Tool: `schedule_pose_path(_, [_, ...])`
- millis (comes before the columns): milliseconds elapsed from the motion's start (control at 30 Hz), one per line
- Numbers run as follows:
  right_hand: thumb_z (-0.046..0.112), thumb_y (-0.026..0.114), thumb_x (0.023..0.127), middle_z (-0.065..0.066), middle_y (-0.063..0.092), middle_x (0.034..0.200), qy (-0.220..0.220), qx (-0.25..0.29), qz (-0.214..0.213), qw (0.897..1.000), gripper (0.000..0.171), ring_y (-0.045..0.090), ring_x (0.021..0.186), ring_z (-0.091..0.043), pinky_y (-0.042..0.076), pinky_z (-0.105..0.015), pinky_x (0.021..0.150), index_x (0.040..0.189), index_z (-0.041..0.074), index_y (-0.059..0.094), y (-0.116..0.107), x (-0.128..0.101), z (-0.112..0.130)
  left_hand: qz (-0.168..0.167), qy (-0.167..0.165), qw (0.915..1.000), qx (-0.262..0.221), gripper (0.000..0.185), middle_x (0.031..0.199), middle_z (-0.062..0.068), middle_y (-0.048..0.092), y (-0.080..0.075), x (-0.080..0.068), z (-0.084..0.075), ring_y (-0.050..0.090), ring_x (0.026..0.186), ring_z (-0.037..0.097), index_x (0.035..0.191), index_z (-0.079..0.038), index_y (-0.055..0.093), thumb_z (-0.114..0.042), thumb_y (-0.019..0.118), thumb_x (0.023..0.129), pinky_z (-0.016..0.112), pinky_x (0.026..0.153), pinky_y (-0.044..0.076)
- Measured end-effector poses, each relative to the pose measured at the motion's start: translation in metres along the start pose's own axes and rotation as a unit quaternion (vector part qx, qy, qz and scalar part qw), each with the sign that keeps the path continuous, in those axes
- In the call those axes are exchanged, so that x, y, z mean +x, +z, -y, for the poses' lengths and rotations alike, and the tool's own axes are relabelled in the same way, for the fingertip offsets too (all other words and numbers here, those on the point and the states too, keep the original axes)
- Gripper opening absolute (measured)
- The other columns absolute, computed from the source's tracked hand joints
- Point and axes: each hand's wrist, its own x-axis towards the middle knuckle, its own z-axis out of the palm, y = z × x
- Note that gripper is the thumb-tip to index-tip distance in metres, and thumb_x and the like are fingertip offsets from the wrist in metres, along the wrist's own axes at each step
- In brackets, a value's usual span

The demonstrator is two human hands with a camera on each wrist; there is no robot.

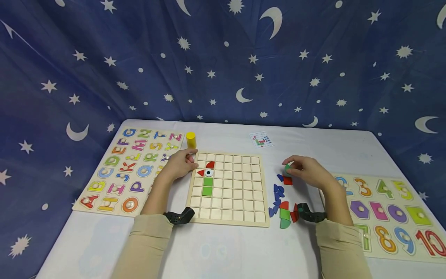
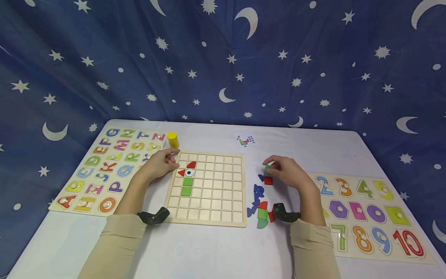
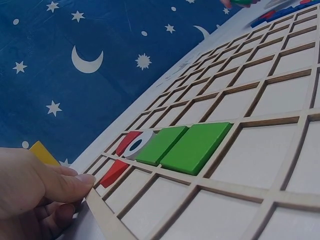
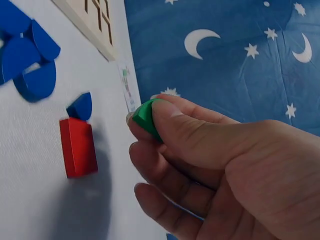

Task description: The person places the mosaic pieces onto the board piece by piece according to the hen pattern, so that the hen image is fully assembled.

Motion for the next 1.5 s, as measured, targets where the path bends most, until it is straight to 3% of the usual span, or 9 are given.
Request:
schedule_pose_path(200, [0.014,0.064,0.090,-0.010,0.065,0.105,-0.001,0.010,-0.004,1.000,0.029,0.057,0.094,-0.024,0.051,-0.042,0.087,0.119,0.015,0.063,0.006,0.003,0.011,-0.005,0.008,0.9999,0.006,0.051,0.087,0.003,0.052,0.000,0.000,0.001,0.047,0.077,0.017,0.135,-0.010,0.050,-0.013,0.066,0.087,0.029,0.071,0.037])
schedule_pose_path(600, [0.011,0.064,0.089,-0.010,0.066,0.110,-0.039,0.025,0.007,0.999,0.033,0.061,0.090,-0.021,0.054,-0.037,0.082,0.122,0.013,0.065,0.017,0.007,0.036,-0.001,0.009,1.0000,0.003,0.052,0.089,0.003,0.053,-0.001,0.000,0.000,0.047,0.078,0.017,0.135,-0.009,0.050,-0.013,0.066,0.087,0.029,0.072,0.038])
schedule_pose_path(833, [0.013,0.066,0.088,-0.007,0.065,0.102,-0.069,0.032,0.014,0.997,0.033,0.059,0.086,-0.021,0.054,-0.031,0.070,0.121,0.013,0.066,0.024,0.009,0.044,-0.002,0.015,0.9999,0.007,0.052,0.088,0.004,0.053,-0.003,-0.001,0.001,0.048,0.077,0.017,0.135,-0.007,0.050,-0.012,0.065,0.086,0.029,0.071,0.038])
schedule_pose_path(1033, [0.015,0.070,0.085,-0.003,0.065,0.091,-0.093,0.029,0.004,0.995,0.024,0.061,0.085,-0.017,0.053,-0.033,0.078,0.109,0.012,0.068,0.031,0.009,0.051,-0.001,0.010,0.9999,-0.001,0.052,0.089,0.004,0.052,0.000,0.001,0.003,0.047,0.077,0.017,0.135,-0.008,0.050,-0.012,0.066,0.086,0.029,0.072,0.038])
schedule_pose_path(1133, [0.018,0.071,0.084,0.000,0.065,0.085,-0.106,0.032,-0.001,0.994,0.020,0.060,0.078,-0.014,0.052,-0.030,0.075,0.103,0.012,0.069,0.036,0.009,0.055,0.001,0.008,1.0000,-0.002,0.051,0.089,0.004,0.052,0.002,0.001,0.004,0.047,0.077,0.017,0.135,-0.008,0.050,-0.012,0.067,0.087,0.029,0.072,0.038])
schedule_pose_path(1500, [0.023,0.070,0.085,0.004,0.069,0.084,-0.147,0.029,-0.001,0.989,0.023,0.061,0.074,-0.007,0.051,-0.024,0.069,0.105,0.011,0.071,0.054,0.009,0.084,0.002,0.008,1.0000,0.003,0.052,0.089,0.004,0.053,-0.001,0.000,0.001,0.048,0.078,0.017,0.136,-0.009,0.049,-0.013,0.066,0.087,0.029,0.072,0.038])
